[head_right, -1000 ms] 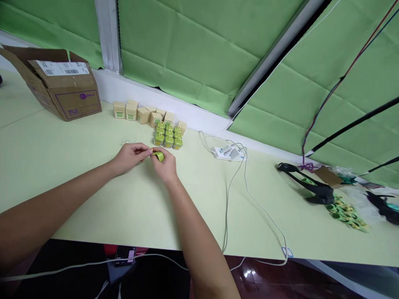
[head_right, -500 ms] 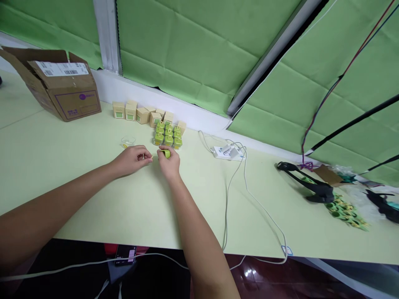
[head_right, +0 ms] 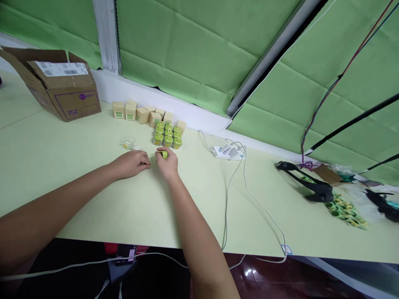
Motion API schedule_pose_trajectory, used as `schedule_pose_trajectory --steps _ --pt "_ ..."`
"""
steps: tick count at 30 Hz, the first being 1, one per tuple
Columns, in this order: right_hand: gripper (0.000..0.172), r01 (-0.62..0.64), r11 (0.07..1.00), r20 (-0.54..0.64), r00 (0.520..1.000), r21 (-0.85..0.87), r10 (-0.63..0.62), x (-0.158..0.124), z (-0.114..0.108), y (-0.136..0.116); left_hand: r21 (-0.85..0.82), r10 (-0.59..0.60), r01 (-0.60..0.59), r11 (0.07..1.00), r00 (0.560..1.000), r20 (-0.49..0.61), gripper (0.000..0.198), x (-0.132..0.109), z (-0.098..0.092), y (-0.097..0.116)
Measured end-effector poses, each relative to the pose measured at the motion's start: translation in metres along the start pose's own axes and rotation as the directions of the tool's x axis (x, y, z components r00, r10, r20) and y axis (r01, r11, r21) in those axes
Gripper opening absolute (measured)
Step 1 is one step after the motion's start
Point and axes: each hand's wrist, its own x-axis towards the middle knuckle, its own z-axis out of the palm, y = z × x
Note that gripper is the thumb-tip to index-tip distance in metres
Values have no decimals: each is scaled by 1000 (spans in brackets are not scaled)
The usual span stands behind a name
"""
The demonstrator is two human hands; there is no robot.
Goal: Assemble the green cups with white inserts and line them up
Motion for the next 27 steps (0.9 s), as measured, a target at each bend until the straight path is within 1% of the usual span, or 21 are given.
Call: schedule_pose_trajectory --steps 6,10,12,16,19,21,23,25,27 --pt "22 -22 999 8 1000 -25 22 1 -1 1 46 -22 21 999 999 26 37 -4 -3 6" --pt "27 -39 999 19 999 -2 39 3 -1 5 82 -16 13 997 999 29 38 -5 -5 9" --pt "30 -80 996 32 996 36 79 3 -1 4 92 -17 15 996 1000 24 36 -5 -5 10" --pt "35 -223 966 48 975 131 218 0 -1 -4 101 -26 26 995 1000 2 29 -4 -5 10" --pt "28 -287 936 84 958 206 275 -2 -1 -11 115 -41 42 992 999 -11 24 -5 -6 12" --pt "17 -293 931 115 955 216 274 -3 -2 -15 110 -45 49 993 998 -41 25 -5 -8 14" --pt "9 -277 943 126 958 186 257 -4 -2 -16 86 -43 52 995 994 -96 28 -6 -9 17" --pt "8 -250 957 121 965 150 233 -3 0 -15 54 -37 46 997 986 -160 33 -7 -10 21" --pt "8 -201 972 126 974 123 186 -3 2 -11 22 -13 18 1000 976 -216 43 -8 -9 24"
